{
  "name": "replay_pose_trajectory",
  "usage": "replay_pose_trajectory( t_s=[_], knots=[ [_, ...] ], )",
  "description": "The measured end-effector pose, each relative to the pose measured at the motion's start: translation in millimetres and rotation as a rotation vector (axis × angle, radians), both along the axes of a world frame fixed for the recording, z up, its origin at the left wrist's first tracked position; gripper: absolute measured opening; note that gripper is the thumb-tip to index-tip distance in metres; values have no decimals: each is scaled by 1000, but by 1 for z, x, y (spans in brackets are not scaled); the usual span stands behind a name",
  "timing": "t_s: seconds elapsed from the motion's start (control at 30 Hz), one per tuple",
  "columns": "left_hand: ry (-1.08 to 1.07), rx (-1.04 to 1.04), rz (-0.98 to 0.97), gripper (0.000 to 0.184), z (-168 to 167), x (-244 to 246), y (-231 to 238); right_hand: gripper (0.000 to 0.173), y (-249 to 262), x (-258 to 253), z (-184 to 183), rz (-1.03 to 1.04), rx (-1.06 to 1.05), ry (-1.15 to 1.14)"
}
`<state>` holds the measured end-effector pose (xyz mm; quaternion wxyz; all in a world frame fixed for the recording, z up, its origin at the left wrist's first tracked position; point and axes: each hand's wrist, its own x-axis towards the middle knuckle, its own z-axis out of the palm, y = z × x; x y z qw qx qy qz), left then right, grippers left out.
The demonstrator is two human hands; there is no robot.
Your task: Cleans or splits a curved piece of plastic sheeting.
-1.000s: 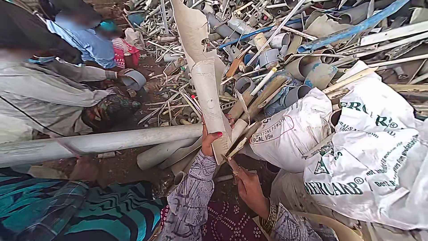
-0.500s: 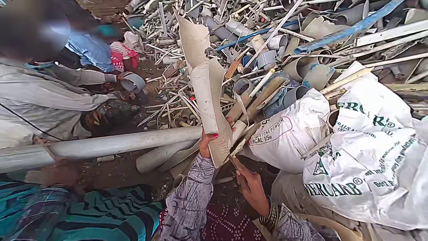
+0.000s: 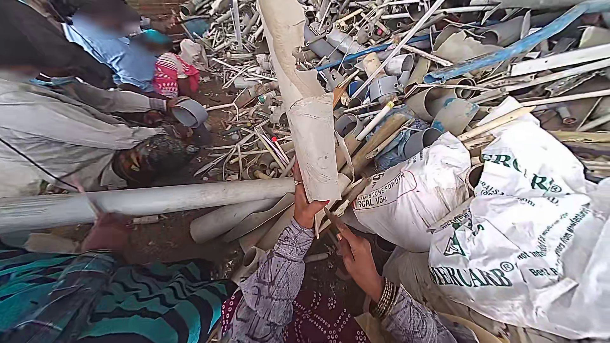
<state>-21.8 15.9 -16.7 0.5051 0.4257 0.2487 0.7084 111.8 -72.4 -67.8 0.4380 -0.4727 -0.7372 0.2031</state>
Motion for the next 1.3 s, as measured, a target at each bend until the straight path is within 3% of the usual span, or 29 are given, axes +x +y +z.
replay_pose_trajectory(
  t_s=[0.1, 0.23, 0.4, 0.6, 0.7, 0.8, 0.93, 1.3],
  knots=[
    [-15, 14, -16, 133, 4, 5, -1, 47, -13, -7, -2, 44, 45, -39],
    [-9, 23, 7, 134, 4, 4, 2, 47, -13, -5, -7, -18, -115, 1],
    [-44, -33, 19, 125, 9, 1, 0, 42, -7, -6, -2, -22, 249, -55],
    [-12, -47, -44, 114, 1, 13, -7, 45, 8, -1, -2, -107, 248, -86],
    [4, -3, -100, 117, 0, 6, -3, 43, -5, -6, 1, -58, 243, -89],
    [2, -41, -97, 119, -4, 12, -7, 47, 16, 8, 1, -166, 194, -127],
    [14, -51, -168, 119, 2, 4, -8, 47, 4, -2, 5, -127, 136, -35],
    [59, -97, -204, 113, -5, 12, -1, 55, 4, 8, 14, -153, 208, -258]
  ],
)
